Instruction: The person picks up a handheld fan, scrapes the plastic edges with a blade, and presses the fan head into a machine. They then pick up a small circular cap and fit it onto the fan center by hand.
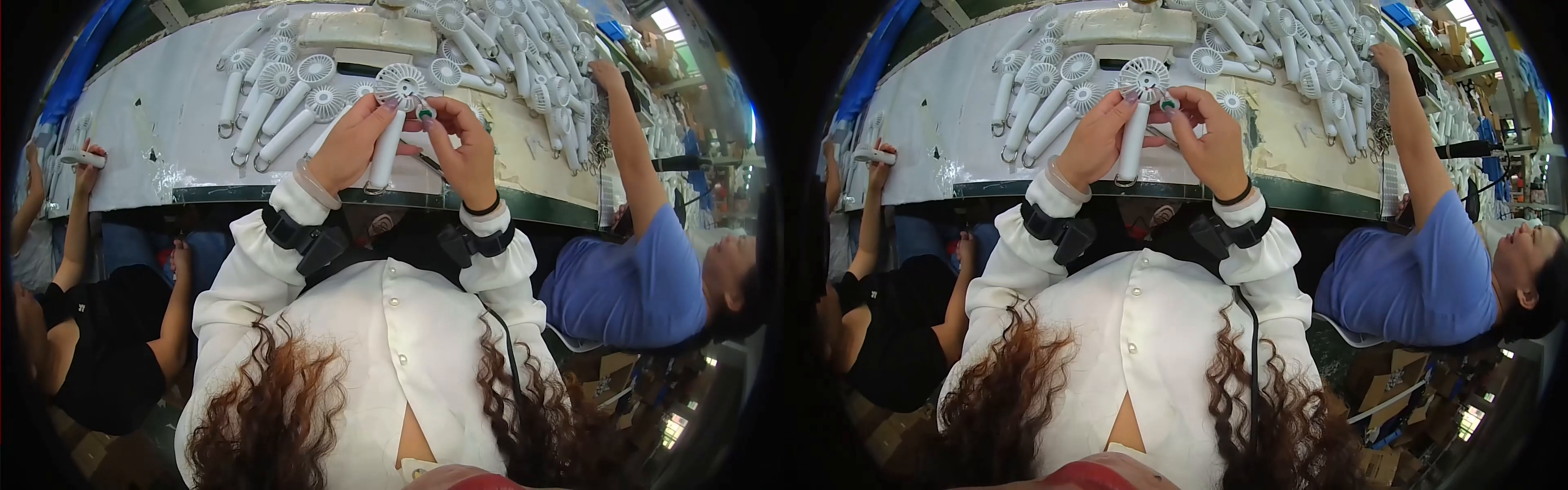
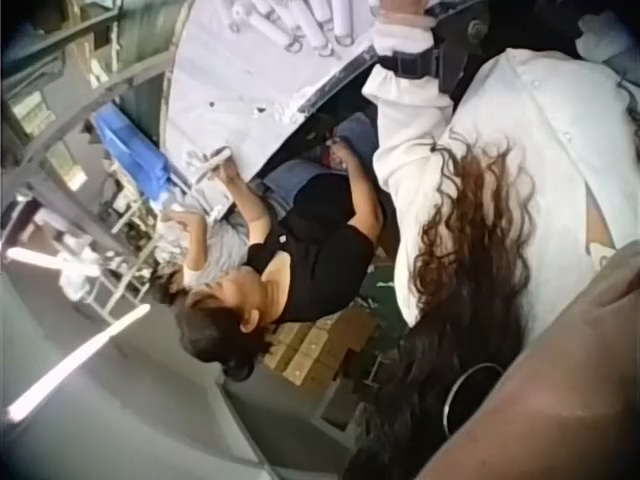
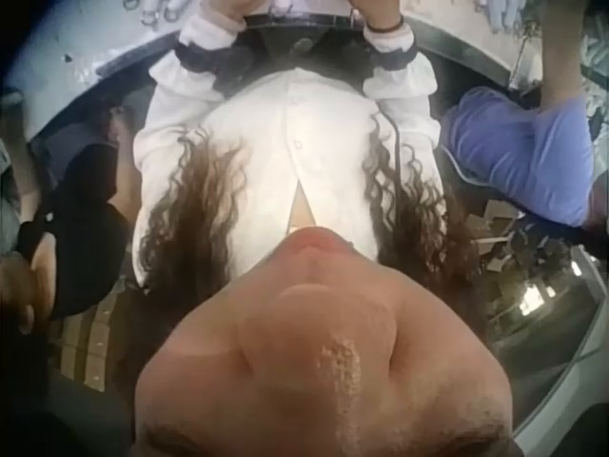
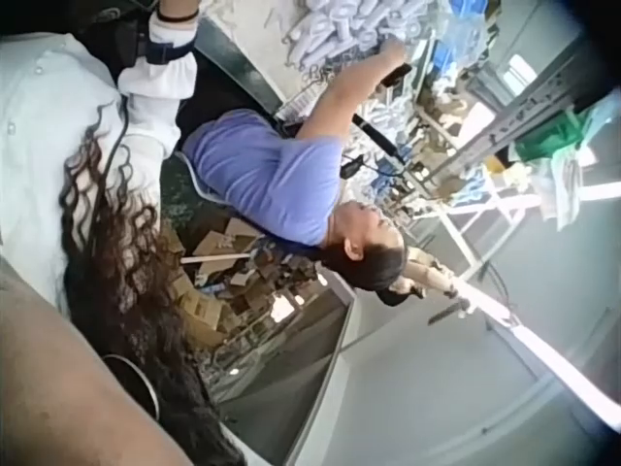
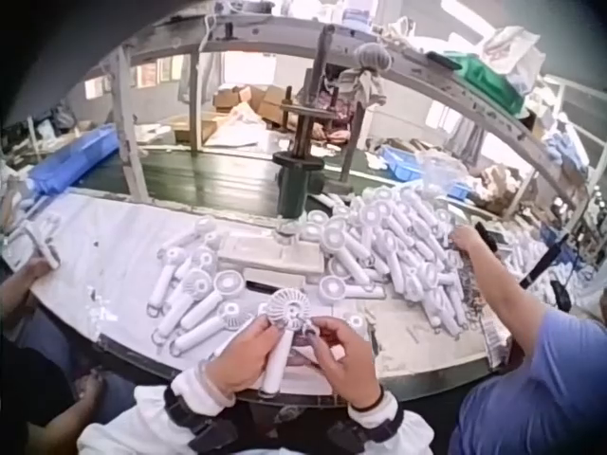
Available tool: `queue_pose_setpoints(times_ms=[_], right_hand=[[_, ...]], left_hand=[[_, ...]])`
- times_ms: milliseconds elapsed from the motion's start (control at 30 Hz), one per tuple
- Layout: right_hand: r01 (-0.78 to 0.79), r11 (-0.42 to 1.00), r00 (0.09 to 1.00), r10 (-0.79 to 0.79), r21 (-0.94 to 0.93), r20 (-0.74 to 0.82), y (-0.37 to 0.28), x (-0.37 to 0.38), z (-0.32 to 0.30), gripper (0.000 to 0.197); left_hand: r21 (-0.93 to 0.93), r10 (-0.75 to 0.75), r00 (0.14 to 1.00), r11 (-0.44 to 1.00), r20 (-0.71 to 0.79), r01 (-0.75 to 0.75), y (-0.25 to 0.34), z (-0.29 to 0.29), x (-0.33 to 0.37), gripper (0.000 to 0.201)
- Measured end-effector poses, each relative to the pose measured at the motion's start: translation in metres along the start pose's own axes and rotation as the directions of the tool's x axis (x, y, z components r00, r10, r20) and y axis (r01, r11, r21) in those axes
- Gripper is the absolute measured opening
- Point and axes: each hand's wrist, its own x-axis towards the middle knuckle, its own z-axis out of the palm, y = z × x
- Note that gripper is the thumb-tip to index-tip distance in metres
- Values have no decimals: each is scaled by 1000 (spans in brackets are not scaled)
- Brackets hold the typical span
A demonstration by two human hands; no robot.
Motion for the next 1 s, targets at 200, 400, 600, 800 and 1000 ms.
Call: queue_pose_setpoints(times_ms=[200,400,600,800,1000], right_hand=[[185,960,981,-192,-208,-14,-4,4,-13,24],[433,860,899,-435,-270,53,-6,11,-15,19],[487,836,871,-447,-251,203,-6,15,-19,21],[323,936,900,-257,-143,352,-22,22,-27,30],[381,911,889,-314,-159,333,-17,22,-23,30]], left_hand=[[336,-84,996,938,-4,80,7,-4,-11,30],[345,-252,966,903,-62,257,12,-4,-14,31],[441,-192,975,869,-116,224,10,-10,-15,39],[546,-142,982,817,-122,185,7,-13,-17,39],[575,-113,985,801,-130,168,7,-11,-18,38]])
